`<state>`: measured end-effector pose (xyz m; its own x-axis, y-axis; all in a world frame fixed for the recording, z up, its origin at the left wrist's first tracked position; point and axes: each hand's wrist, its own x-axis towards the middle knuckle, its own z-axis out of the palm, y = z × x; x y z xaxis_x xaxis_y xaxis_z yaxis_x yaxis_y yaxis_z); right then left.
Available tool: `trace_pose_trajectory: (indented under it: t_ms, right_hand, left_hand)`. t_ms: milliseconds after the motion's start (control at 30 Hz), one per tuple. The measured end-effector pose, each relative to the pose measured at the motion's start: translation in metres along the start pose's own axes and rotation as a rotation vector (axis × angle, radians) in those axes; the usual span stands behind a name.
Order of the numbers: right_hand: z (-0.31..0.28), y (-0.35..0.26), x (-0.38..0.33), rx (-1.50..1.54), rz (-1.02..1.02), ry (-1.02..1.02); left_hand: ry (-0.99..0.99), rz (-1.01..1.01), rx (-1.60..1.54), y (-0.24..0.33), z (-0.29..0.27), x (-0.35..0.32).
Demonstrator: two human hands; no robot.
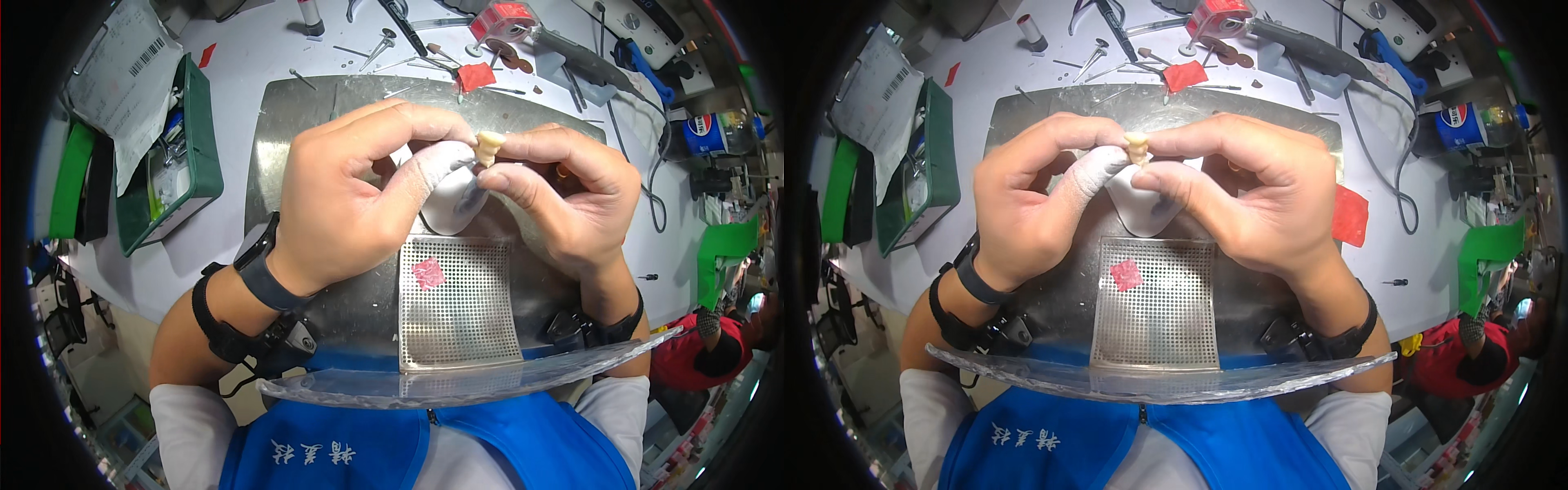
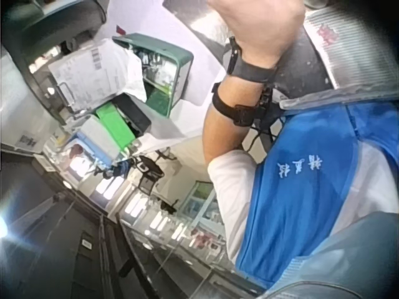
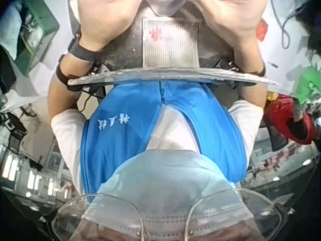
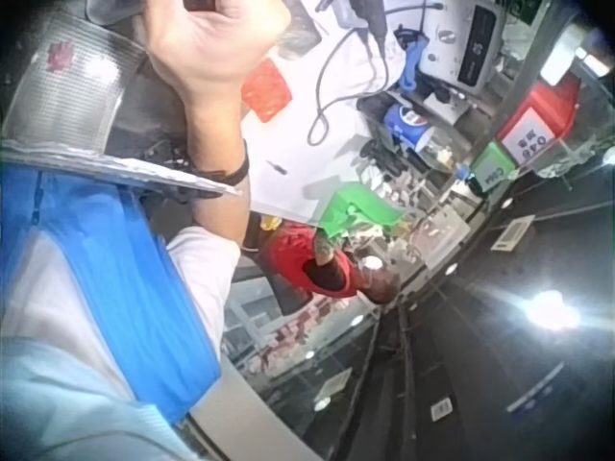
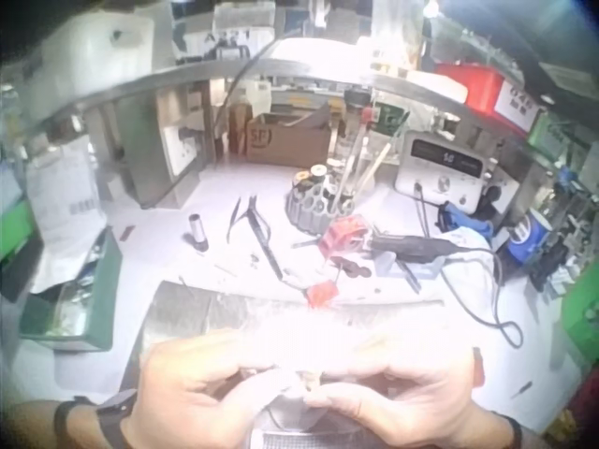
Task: The recorder is using a rotary tool to grind and shape a dental crown or tooth prosthetic at a workbench.
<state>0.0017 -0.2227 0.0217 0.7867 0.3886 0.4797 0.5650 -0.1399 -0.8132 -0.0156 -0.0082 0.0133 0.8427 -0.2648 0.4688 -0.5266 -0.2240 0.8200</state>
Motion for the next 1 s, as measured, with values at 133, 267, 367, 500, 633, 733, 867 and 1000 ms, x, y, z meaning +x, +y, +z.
trace_pose_trajectory:
  t_ms: [133, 267, 367, 500, 633, 733, 867, 1000]
  right_hand:
    - [0.003, -0.012, 0.003, -0.024, 0.034, 0.029]
    - [0.002, 0.001, 0.002, -0.059, -0.134, 0.007]
    - [0.001, -0.001, 0.002, -0.121, -0.158, 0.020]
    - [-0.002, -0.010, 0.002, -0.220, -0.148, 0.035]
    - [-0.003, -0.012, 0.000, -0.227, -0.183, -0.005]
    - [-0.004, -0.008, -0.001, -0.245, -0.213, -0.002]
    - [0.004, 0.001, 0.000, -0.236, -0.270, 0.134]
    - [0.004, 0.003, 0.002, -0.222, -0.311, 0.154]
  left_hand:
    - [-0.058, -0.059, -0.171, -0.006, 0.001, -0.002]
    - [-0.035, -0.072, -0.274, -0.012, 0.007, -0.001]
    - [-0.048, -0.087, -0.316, -0.013, 0.008, 0.000]
    - [-0.070, -0.102, -0.340, -0.015, 0.009, -0.001]
    - [-0.076, -0.137, -0.392, -0.016, 0.011, -0.004]
    - [-0.092, -0.159, -0.427, -0.017, 0.011, -0.004]
    - [-0.101, -0.170, -0.438, -0.016, 0.011, -0.003]
    - [-0.101, -0.158, -0.447, -0.017, 0.012, -0.002]
